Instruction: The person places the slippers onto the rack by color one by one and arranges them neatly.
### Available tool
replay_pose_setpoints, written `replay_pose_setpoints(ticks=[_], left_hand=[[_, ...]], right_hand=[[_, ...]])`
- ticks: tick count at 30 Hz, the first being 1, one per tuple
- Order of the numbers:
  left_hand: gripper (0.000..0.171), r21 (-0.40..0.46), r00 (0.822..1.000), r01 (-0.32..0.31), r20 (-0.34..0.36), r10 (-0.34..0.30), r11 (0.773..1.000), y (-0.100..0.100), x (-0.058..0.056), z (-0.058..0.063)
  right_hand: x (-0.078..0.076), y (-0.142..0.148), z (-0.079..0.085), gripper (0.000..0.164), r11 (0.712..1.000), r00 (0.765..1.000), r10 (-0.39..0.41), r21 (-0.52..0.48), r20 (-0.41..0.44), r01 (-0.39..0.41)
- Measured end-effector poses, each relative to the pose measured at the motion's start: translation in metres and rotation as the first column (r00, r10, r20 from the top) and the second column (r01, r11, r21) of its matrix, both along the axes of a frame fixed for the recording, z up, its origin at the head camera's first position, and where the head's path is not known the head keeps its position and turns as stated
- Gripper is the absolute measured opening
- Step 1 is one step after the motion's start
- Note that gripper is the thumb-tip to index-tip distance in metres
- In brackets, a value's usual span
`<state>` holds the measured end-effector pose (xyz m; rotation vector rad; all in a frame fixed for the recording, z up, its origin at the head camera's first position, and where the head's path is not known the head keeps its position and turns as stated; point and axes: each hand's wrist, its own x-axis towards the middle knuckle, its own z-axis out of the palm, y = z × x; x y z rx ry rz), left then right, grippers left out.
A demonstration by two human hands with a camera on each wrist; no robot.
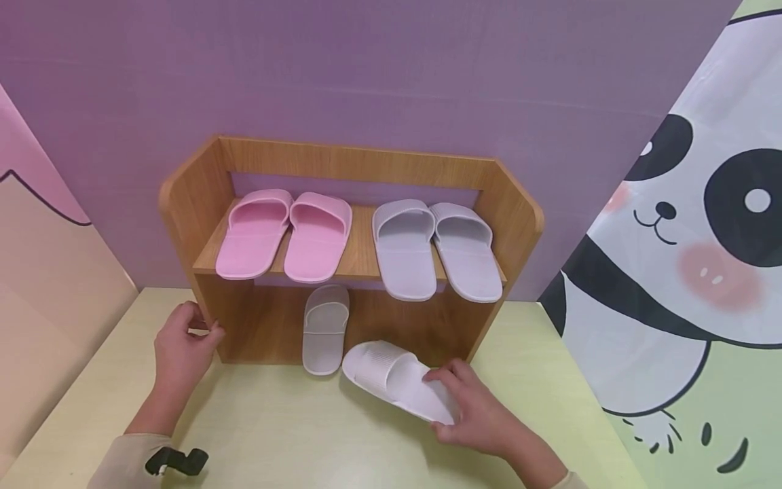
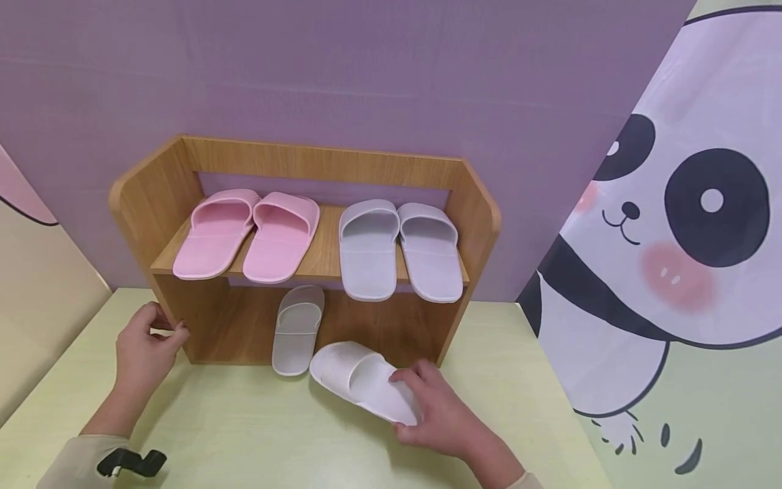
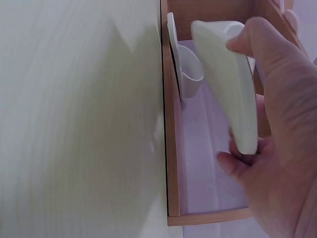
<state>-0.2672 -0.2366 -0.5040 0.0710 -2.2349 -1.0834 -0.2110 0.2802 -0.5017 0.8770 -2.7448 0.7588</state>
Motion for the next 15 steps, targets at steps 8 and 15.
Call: replay_pose_setpoints(ticks=[8,15], left_hand=[[0.019,-0.01,1.0,-0.004,-0.001,0.004,1.0,0.001,0.0,0.001],[0.018,-0.002,1.0,-0.007,-0.004,0.007,1.0,0.002,0.001,0.001]], right_hand=[[-0.007,-0.005,-0.007,0.068,0.996,0.971,-0.054,-0.086,-0.234,0.035],[-0.014,-0.011,-0.011,0.068,0.989,0.941,-0.11,-0.126,-0.321,0.073]])
